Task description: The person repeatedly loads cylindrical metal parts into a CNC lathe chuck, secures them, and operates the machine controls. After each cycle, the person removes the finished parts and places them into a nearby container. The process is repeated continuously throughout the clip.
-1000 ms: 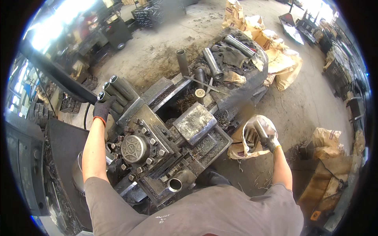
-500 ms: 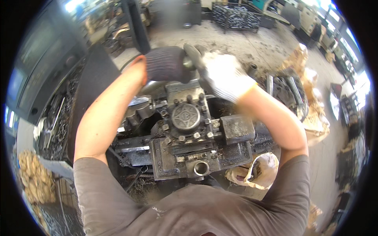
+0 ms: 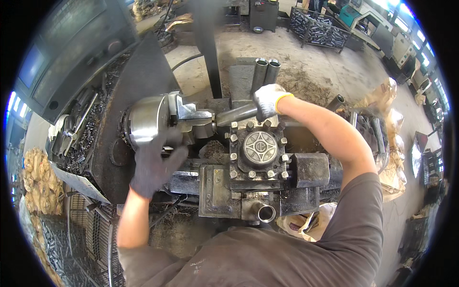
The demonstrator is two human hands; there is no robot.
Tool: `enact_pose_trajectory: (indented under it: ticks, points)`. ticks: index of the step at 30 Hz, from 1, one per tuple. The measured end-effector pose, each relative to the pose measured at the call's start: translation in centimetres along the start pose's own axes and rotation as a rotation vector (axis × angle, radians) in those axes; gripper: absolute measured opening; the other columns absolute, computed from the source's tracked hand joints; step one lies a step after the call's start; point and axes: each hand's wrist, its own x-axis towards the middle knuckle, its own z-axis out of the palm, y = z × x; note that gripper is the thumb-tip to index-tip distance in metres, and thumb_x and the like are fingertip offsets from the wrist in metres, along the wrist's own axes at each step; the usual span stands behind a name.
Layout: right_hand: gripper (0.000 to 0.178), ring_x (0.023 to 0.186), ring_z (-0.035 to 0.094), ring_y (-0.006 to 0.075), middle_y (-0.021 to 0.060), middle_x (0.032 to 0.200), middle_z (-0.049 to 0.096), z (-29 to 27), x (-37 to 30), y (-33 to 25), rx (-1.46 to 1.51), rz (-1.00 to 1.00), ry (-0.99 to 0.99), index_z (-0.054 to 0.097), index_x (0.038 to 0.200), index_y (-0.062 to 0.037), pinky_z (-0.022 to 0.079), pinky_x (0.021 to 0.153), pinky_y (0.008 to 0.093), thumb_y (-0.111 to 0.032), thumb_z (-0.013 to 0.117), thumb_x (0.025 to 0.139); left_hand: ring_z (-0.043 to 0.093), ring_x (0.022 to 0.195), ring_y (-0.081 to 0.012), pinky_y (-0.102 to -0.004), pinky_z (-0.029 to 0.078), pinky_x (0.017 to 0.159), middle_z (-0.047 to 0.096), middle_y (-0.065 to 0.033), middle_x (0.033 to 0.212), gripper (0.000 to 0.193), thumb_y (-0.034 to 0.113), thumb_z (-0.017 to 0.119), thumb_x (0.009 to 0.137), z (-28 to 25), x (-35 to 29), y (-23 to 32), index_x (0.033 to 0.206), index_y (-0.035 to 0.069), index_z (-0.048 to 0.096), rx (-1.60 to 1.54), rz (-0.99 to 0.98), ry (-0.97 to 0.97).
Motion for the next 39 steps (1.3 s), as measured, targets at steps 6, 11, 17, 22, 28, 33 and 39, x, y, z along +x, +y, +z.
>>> enact_pose_trajectory:
  ticks: [6, 11, 17, 22, 28, 33, 39]
  points:
    - [0.024, 0.061, 0.068, 0.0161, 0.0097, 0.075, 0.075, 4.7, 2.3, 2.1, 0.453, -0.162, -0.199, 0.083, 0.093, -0.0028, 0.054, 0.054, 0.0345, -0.026, 0.077, 0.092, 0.068, 0.093, -0.0125, -0.0322, 0.056, 0.084, 0.075, -0.0049, 0.099, 0.022, 0.016, 0.078, 0.093, 7.1, -17.5, -9.2, 0.110, 0.003, 0.076, -0.539, -0.670, -0.033]
    - [0.027, 0.064, 0.065, 0.0145, 0.0075, 0.079, 0.074, 7.0, 2.6, 3.7, 0.723, -0.040, -0.330, 0.080, 0.105, -0.0024, 0.053, 0.057, 0.0346, -0.027, 0.077, 0.094, 0.066, 0.080, -0.0130, -0.0279, 0.052, 0.068, 0.070, -0.0036, 0.089, 0.026, 0.025, 0.076, 0.095, 12.2, -30.5, -14.9, 0.102, 0.000, 0.076, -0.598, -1.116, 0.037]
    - [0.031, 0.070, 0.067, 0.0141, 0.0080, 0.083, 0.074, 10.1, 5.7, 5.5, 0.606, -0.392, -0.341, 0.077, 0.112, -0.0007, 0.054, 0.058, 0.0337, -0.028, 0.074, 0.098, 0.066, 0.068, -0.0148, -0.0292, 0.051, 0.059, 0.071, -0.0055, 0.085, 0.029, 0.029, 0.076, 0.095, 15.2, -37.2, -18.5, 0.102, 0.000, 0.076, -0.659, -1.251, 0.104]
    - [0.035, 0.068, 0.067, 0.0164, 0.0085, 0.083, 0.073, 10.4, 5.7, 5.6, 0.469, -0.278, -0.278, 0.075, 0.102, -0.0014, 0.054, 0.059, 0.0332, -0.036, 0.070, 0.103, 0.069, 0.070, -0.0167, -0.0343, 0.055, 0.065, 0.076, -0.0096, 0.090, 0.033, 0.032, 0.078, 0.091, 16.4, -40.2, -19.7, 0.104, 0.003, 0.076, -0.583, -1.295, 0.032]
    - [0.032, 0.071, 0.060, 0.0135, 0.0084, 0.091, 0.070, 7.2, 4.4, 1.8, 0.641, -0.189, -0.270, 0.073, 0.116, -0.0012, 0.053, 0.061, 0.0292, -0.028, 0.057, 0.110, 0.075, 0.093, -0.0240, -0.0415, 0.057, 0.084, 0.080, -0.0113, 0.098, 0.037, 0.040, 0.079, 0.088, 16.8, -41.0, -19.6, 0.106, 0.008, 0.078, -0.243, -1.213, -0.269]
    - [0.024, 0.082, 0.069, 0.0183, 0.0086, 0.108, 0.071, 6.1, 11.6, -4.0, 1.230, -0.235, -0.579, 0.069, 0.119, -0.0011, 0.060, 0.078, 0.0315, -0.011, 0.051, 0.106, 0.076, 0.096, -0.0266, -0.0403, 0.056, 0.086, 0.080, -0.0116, 0.100, 0.035, 0.042, 0.079, 0.089, 15.3, -40.3, -20.1, 0.106, 0.011, 0.078, -0.136, -1.095, -0.264]
    - [0.029, 0.099, 0.073, 0.0219, 0.0136, 0.105, 0.072, 3.3, 11.2, -4.2, 1.010, -0.241, -0.579, 0.072, 0.115, 0.0005, 0.064, 0.077, 0.0313, -0.022, 0.073, 0.097, 0.072, 0.082, -0.0215, -0.0396, 0.055, 0.076, 0.077, -0.0091, 0.090, 0.030, 0.038, 0.077, 0.094, 15.5, -40.4, -20.5, 0.105, 0.010, 0.076, -0.249, -1.142, -0.108]
